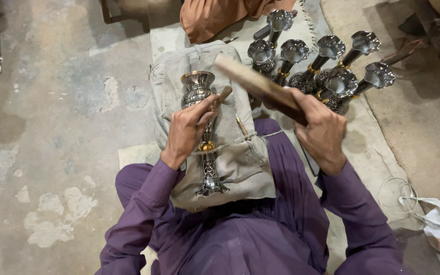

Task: The person sits on the floor with an ornate silver vase resting on a cloth cushion and uses a small punch held in one hand, striking it with a wooden mallet to chase decorative patterns into the vase surface, repositioning the punch around the body of the vase as they work.

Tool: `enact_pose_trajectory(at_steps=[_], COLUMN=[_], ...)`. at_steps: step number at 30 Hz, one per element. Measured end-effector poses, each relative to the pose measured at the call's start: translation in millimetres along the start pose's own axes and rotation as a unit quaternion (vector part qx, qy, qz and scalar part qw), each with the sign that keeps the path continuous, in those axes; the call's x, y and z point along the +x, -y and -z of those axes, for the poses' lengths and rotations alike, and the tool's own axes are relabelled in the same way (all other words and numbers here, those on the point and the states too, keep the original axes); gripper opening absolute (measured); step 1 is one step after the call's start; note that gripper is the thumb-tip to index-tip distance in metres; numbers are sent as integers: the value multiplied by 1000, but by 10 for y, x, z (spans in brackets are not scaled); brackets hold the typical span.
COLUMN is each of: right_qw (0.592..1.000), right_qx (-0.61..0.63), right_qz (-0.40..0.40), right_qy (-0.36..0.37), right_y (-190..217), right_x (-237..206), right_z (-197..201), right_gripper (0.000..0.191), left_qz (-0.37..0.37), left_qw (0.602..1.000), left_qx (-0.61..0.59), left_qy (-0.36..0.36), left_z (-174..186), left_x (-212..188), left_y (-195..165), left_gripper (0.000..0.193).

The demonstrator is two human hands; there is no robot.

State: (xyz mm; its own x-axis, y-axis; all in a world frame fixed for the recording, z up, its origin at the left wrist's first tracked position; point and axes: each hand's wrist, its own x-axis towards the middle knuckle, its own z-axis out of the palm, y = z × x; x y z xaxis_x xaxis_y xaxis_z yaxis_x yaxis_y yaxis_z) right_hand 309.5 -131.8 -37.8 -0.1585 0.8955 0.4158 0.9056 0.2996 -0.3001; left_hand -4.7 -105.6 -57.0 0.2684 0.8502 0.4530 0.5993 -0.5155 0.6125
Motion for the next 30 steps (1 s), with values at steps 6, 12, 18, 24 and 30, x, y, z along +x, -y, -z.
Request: enact_pose_trajectory(at_steps=[6,12,18,24,30], right_qw=[999,984,947,968,998], right_qx=[6,176,314,245,50], right_qz=[10,7,-64,-57,-45], right_qy=[33,37,18,-7,10], right_y=[16,110,117,60,0], right_x=[-4,-15,0,-37,-55], right_z=[27,108,38,10,-82], right_gripper=[43,36,53,51,48], left_qz=[-29,-12,-11,-36,-2], left_qw=[999,1000,1000,999,1000], left_qx=[7,-11,-6,0,0], left_qy=[-20,-10,-5,-18,0], left_z=[-6,62,59,35,-14], left_x=[-12,-11,0,-3,-6], left_y=[12,-88,-101,-78,-46], left_gripper=[44,45,43,41,43])
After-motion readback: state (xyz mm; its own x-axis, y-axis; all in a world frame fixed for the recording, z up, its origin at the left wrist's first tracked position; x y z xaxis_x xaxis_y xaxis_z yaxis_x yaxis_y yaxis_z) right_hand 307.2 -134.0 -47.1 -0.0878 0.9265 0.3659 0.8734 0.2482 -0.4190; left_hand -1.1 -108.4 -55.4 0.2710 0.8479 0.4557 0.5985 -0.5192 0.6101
